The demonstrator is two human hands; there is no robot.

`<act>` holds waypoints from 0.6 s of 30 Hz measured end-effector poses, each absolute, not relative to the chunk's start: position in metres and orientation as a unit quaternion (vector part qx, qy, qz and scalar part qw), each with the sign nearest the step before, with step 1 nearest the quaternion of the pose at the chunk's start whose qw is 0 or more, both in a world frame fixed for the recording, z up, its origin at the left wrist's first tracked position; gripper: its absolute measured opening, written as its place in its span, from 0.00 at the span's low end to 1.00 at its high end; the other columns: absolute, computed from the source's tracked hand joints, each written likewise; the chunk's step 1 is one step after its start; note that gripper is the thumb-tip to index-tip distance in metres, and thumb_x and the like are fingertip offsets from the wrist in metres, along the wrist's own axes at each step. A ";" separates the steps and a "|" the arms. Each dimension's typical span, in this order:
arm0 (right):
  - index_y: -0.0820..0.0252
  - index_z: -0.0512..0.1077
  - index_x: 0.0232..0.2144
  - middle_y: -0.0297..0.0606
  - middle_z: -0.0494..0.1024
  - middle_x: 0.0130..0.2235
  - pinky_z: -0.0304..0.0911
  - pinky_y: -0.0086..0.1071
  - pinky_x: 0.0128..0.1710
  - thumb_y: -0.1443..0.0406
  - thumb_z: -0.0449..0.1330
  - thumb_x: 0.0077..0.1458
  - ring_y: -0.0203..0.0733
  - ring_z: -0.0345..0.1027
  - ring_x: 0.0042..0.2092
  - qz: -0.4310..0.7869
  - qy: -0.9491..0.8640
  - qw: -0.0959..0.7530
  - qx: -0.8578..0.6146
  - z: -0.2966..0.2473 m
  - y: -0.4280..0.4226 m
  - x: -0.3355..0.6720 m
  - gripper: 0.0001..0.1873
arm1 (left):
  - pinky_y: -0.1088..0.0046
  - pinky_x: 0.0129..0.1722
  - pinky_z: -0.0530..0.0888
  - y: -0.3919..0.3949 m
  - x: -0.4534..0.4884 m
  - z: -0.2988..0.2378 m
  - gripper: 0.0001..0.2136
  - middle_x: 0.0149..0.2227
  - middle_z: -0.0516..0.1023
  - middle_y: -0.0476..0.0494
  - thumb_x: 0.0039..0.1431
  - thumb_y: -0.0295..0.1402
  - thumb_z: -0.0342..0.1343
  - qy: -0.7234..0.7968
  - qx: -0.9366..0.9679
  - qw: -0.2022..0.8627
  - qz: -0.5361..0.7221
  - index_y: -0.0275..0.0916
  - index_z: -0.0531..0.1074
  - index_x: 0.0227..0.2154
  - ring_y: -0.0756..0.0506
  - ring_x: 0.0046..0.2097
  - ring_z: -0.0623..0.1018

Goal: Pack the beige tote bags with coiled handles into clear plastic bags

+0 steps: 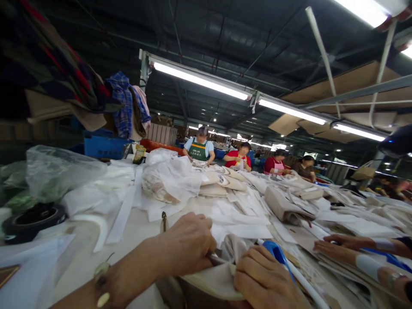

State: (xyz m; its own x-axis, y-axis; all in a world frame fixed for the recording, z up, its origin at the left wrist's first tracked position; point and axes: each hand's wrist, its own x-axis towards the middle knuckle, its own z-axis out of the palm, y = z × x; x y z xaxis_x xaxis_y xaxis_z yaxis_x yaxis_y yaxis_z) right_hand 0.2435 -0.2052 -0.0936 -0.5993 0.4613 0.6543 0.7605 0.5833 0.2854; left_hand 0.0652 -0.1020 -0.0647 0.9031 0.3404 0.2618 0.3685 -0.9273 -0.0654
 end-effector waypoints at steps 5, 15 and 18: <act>0.58 0.67 0.25 0.34 0.71 0.25 0.56 0.32 0.32 0.67 0.45 0.64 0.37 0.63 0.29 -0.253 -0.855 0.223 -0.394 -0.093 -0.210 0.254 0.17 | 0.74 0.28 0.63 -0.102 0.075 -0.079 0.09 0.26 0.73 0.50 0.55 0.33 0.58 -0.212 -0.966 -0.001 -0.146 0.39 0.73 0.21 0.48 0.31 0.73; 0.55 0.66 0.26 0.36 0.73 0.31 0.60 0.33 0.34 0.69 0.51 0.57 0.40 0.66 0.35 -0.181 -0.870 0.120 -0.442 -0.067 -0.217 0.251 0.09 | 0.71 0.31 0.67 -0.099 0.092 -0.087 0.11 0.27 0.75 0.45 0.56 0.36 0.56 -0.277 -0.950 0.023 -0.142 0.37 0.75 0.23 0.44 0.33 0.75; 0.55 0.67 0.28 0.35 0.72 0.35 0.62 0.32 0.34 0.72 0.53 0.54 0.39 0.66 0.36 -0.162 -0.867 0.115 -0.457 -0.070 -0.218 0.252 0.08 | 0.70 0.30 0.67 -0.103 0.087 -0.086 0.11 0.28 0.75 0.45 0.56 0.36 0.54 -0.295 -0.944 0.024 -0.148 0.37 0.75 0.23 0.43 0.34 0.76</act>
